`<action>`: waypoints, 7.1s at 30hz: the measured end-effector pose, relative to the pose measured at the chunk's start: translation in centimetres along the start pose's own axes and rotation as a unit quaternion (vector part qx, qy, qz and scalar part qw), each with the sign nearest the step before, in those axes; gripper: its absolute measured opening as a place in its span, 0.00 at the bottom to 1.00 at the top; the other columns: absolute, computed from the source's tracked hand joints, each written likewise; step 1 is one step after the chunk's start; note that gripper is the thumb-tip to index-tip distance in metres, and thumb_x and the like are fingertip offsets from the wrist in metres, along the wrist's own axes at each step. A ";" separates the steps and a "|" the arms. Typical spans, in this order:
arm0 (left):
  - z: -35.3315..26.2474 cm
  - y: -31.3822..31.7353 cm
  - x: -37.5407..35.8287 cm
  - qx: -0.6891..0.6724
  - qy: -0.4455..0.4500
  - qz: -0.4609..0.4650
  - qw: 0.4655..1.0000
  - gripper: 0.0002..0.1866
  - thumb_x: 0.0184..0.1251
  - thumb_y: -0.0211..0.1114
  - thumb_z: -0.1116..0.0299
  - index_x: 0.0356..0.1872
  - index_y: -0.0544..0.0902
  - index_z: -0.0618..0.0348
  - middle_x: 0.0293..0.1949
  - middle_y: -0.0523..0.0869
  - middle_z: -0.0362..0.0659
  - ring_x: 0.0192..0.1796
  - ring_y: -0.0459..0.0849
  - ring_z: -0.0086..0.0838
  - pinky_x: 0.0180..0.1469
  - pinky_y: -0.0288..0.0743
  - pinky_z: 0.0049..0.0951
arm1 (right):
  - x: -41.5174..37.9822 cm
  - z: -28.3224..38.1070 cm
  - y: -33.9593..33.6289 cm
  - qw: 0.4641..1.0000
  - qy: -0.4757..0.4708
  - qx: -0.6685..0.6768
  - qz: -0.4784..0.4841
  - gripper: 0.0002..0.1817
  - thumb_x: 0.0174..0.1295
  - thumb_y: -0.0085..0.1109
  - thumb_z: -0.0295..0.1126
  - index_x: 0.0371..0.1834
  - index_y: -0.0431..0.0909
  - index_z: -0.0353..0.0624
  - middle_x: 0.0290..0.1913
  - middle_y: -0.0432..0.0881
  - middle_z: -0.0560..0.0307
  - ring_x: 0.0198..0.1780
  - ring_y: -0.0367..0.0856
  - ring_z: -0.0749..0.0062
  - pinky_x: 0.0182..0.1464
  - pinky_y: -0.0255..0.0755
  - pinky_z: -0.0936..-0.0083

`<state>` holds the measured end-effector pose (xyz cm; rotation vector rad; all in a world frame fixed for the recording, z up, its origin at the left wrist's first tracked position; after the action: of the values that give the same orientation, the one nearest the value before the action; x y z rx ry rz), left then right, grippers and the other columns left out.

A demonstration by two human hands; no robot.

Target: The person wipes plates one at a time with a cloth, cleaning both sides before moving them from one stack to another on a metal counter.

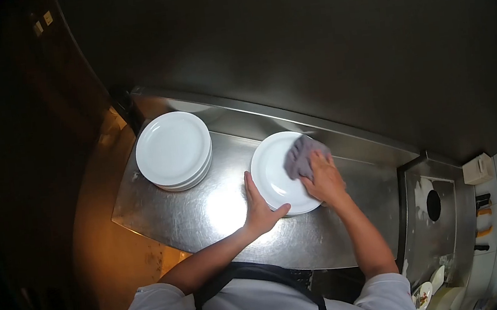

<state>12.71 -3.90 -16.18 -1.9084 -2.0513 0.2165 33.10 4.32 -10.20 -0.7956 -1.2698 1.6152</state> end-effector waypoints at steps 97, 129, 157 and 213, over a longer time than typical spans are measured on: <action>-3.4 -3.2 8.1 -0.049 -0.158 0.026 0.986 0.36 0.68 0.65 0.55 0.67 0.66 0.73 0.69 0.65 0.70 0.76 0.57 0.61 0.75 0.52 0.56 | -4.7 -2.7 2.6 0.919 0.250 0.210 -0.219 0.46 0.49 0.77 0.35 0.71 0.64 0.35 0.65 0.75 0.35 0.67 0.74 0.43 0.69 0.67 0.61; -8.0 -6.7 3.9 -0.168 0.065 0.045 0.983 0.14 0.71 0.66 0.65 0.49 0.79 0.64 0.42 0.86 0.43 0.45 0.83 0.24 0.49 0.77 0.30 | -2.5 6.2 -3.9 0.508 -0.005 0.861 -0.030 0.33 0.74 0.46 0.52 0.77 0.59 0.45 0.74 0.66 0.53 0.73 0.67 0.59 0.73 0.65 0.58; -6.8 -12.3 2.2 -0.586 -0.005 -0.129 0.800 0.26 0.78 0.57 0.68 0.70 0.62 0.68 0.66 0.73 0.53 0.66 0.75 0.38 0.68 0.70 0.36 | -0.7 14.4 0.0 0.495 0.173 0.819 -0.232 0.20 0.64 0.66 0.31 0.54 0.78 0.28 0.53 0.84 0.47 0.53 0.84 0.62 0.58 0.78 0.64; 1.1 -4.8 0.9 0.050 -0.009 -0.055 0.997 0.43 0.67 0.68 0.59 0.74 0.56 0.73 0.72 0.62 0.64 0.75 0.60 0.53 0.77 0.53 0.45 | 1.8 1.5 3.0 0.971 0.170 -0.114 -0.122 0.31 0.60 0.66 0.49 0.52 0.80 0.27 0.56 0.79 0.31 0.61 0.75 0.38 0.64 0.68 0.58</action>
<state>7.77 -3.31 -15.54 -1.7354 -2.1075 0.3039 30.34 5.21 -12.59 -0.9685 -1.2603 1.0947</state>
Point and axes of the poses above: each hand's wrist, its own x-axis towards the middle knuckle, its own y-axis out of the palm, z = x × y, the point moved 1 cm from there along x, towards the middle knuckle
